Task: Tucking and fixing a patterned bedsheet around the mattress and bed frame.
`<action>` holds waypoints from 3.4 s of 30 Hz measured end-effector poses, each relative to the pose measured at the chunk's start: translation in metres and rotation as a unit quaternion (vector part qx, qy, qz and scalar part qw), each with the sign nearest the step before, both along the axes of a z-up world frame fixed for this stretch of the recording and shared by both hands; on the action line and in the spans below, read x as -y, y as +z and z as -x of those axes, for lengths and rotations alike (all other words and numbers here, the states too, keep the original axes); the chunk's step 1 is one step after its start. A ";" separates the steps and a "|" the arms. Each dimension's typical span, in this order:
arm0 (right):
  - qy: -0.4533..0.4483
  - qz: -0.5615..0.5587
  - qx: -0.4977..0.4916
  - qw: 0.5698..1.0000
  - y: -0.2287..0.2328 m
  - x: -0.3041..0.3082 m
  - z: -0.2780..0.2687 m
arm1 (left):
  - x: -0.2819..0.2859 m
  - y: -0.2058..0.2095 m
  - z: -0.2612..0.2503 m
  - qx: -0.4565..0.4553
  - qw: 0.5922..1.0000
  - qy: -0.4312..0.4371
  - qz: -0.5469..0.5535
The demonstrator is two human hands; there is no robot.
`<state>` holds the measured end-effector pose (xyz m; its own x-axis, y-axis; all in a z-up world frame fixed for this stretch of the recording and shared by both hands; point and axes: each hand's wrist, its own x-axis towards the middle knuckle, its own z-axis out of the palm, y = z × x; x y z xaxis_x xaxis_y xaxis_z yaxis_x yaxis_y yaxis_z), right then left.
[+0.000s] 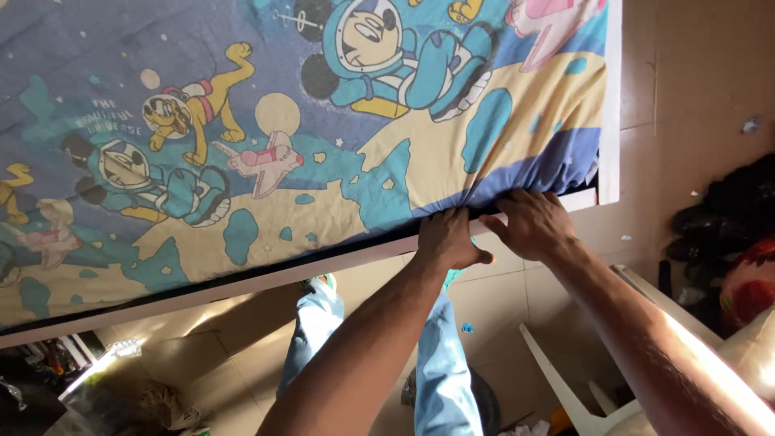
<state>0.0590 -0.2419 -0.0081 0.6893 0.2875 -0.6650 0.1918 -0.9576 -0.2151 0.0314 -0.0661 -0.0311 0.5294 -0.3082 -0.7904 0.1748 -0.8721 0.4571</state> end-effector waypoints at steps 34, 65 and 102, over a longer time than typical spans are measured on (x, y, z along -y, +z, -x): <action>-0.086 0.078 -0.109 0.987 -0.048 -0.002 -0.026 | -0.012 -0.096 0.029 0.075 0.997 -0.024 0.013; -0.787 -0.283 0.014 0.549 -0.106 0.024 -0.030 | 0.033 -0.053 -0.004 -0.054 0.983 -0.056 -0.167; -0.629 -0.271 0.111 0.720 -0.042 0.028 -0.050 | 0.124 -0.014 -0.005 0.221 0.957 0.079 0.171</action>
<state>0.1089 -0.2694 -0.0506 0.7035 -0.4812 -0.5231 -0.6664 -0.1908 -0.7207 0.0364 -0.1897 -0.0447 0.8502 -0.3973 -0.3454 0.0156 -0.6367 0.7709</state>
